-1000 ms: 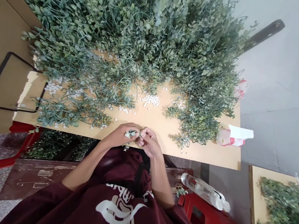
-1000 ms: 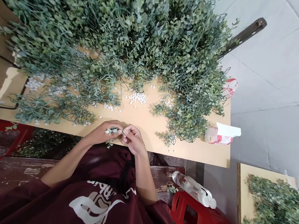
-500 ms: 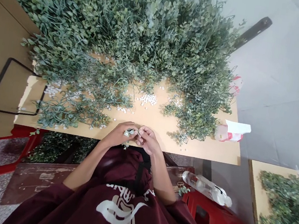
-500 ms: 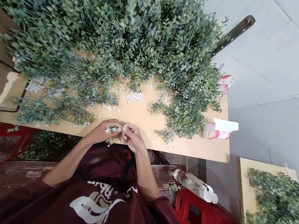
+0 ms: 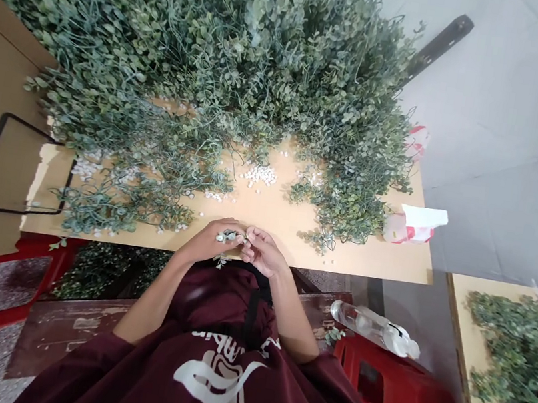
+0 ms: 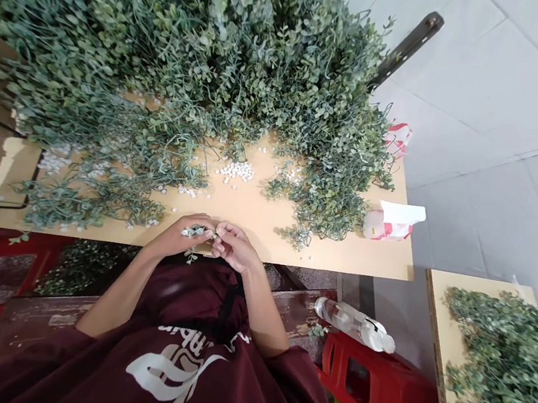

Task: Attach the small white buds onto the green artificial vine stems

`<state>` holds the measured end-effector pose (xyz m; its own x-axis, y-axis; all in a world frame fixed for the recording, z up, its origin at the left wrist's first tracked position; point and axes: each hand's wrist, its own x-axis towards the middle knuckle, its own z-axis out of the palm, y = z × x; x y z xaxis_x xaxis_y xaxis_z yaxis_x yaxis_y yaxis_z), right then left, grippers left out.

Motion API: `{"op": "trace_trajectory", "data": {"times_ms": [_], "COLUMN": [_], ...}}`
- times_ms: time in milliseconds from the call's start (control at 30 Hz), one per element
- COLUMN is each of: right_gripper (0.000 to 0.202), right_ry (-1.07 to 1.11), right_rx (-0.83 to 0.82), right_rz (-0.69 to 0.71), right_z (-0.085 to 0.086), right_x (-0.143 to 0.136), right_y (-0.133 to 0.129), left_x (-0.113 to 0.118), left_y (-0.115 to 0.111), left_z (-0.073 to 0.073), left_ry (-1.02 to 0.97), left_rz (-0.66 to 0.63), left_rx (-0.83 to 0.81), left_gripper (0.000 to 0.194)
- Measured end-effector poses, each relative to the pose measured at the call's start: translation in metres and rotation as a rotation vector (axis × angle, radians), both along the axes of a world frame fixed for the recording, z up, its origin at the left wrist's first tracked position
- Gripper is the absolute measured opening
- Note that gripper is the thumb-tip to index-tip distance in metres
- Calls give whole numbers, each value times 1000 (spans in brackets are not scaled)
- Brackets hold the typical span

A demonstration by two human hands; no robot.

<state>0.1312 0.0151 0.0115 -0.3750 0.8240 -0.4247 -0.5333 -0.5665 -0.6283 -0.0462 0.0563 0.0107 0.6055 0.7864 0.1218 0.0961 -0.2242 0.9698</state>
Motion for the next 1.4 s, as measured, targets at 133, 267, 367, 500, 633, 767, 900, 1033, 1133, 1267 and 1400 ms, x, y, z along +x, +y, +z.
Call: {"op": "trace_trajectory", "data": {"times_ms": [133, 267, 367, 500, 633, 767, 900, 1033, 1133, 1267, 1400], "right_gripper": [31, 32, 31, 30, 31, 32, 30, 31, 32, 34, 33], "right_ry": [55, 96, 114, 143, 153, 155, 180, 189, 180, 153, 129], "right_rx": [-30, -55, -64, -63, -74, -73, -36, -15, -5, 2, 32], "right_rz": [-8, -4, 26, 80, 118, 111, 63, 22, 27, 17, -35], "right_z": [-3, -3, -2, -1, 0, 0, -2, -2, -1, 2, 2], "right_x": [-2, -4, -3, 1, 3, 2, 0, -2, -4, -6, -11], "right_y": [-2, -3, -2, 0, 2, 5, 6, 5, 4, 3, 1], "left_x": [-1, -2, -2, -1, -1, 0, 3, 3, 2, 2, 4], "left_y": [1, 2, 2, 3, 3, 2, 1, 0, -1, -2, -3], "left_z": [-2, 2, 5, 6, 6, 7, 7, 5, 3, 3, 3], "left_ry": [-16, -22, -22, -19, -19, -29, -65, -64, -56, -51, -49], "left_rz": [-25, -52, -65, -75, -69, -42, -6, -2, -4, 24, 70], "left_rx": [-5, -12, -14, -19, -38, -99, -166, -200, -203, -175, -171], "left_gripper": [30, 30, 29, 30, 31, 32, 33, 31, 31, 32, 32]}}
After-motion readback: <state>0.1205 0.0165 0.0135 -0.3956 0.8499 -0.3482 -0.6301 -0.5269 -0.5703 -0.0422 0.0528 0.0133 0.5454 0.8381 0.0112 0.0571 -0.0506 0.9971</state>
